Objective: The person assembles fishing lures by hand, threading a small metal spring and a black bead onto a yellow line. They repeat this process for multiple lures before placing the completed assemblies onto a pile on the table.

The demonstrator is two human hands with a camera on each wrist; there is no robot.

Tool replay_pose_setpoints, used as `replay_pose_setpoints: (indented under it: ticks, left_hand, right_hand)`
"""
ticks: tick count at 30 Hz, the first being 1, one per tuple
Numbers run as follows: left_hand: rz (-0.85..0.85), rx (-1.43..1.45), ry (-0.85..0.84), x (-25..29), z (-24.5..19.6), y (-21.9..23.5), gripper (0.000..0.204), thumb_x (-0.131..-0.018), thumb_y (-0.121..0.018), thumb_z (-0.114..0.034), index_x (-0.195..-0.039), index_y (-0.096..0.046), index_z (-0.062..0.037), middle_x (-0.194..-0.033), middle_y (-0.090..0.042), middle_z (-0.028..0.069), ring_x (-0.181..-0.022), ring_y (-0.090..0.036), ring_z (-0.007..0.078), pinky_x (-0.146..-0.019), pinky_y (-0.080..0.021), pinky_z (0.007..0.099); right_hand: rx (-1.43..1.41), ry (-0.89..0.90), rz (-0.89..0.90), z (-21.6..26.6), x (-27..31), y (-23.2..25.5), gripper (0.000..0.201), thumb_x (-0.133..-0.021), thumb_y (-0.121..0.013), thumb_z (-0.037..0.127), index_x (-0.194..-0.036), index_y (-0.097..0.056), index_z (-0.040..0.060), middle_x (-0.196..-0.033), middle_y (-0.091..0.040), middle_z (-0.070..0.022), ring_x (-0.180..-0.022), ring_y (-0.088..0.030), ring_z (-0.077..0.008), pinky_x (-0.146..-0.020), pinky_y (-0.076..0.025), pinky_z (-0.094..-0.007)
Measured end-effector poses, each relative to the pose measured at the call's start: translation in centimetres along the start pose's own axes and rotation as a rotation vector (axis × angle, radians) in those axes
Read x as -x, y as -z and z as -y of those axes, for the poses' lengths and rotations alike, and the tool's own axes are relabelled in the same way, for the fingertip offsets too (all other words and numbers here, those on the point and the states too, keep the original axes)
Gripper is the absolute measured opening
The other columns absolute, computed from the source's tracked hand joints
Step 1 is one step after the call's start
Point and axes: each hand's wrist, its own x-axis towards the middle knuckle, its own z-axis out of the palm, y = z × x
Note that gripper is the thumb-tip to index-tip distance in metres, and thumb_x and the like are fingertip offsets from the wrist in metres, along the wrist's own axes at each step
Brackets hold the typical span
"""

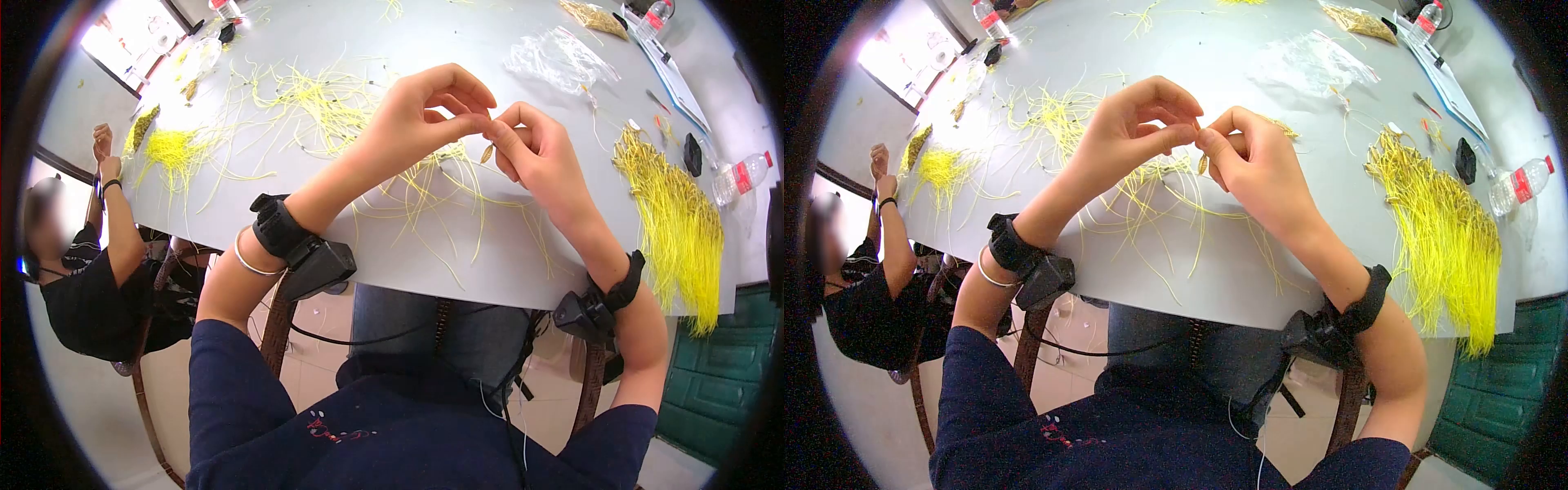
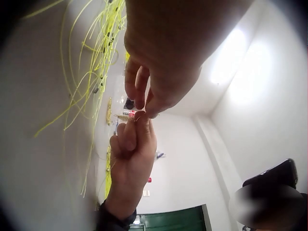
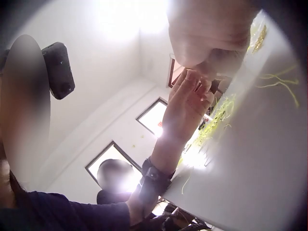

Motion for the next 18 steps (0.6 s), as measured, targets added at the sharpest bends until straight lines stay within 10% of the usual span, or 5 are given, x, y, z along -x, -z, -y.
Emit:
replay_pose_setpoints:
  ticks: [18]
  left_hand:
    - [0.165,0.064,0.2,0.39,0.26,-0.38,0.023,-0.086,-0.056,-0.016,-0.103,-0.052,-0.0018,-0.085,-0.056,0.0019,-0.067,-0.052,0.004,-0.054,-0.043,0.018]
  right_hand:
    - [-0.042,0.034,-0.109,0.01,-0.09,0.12,0.014,-0.09,-0.049,0.014,-0.081,-0.048,0.0031,-0.051,-0.043,0.0036,-0.046,-0.031,-0.002,-0.043,-0.023,-0.0197]
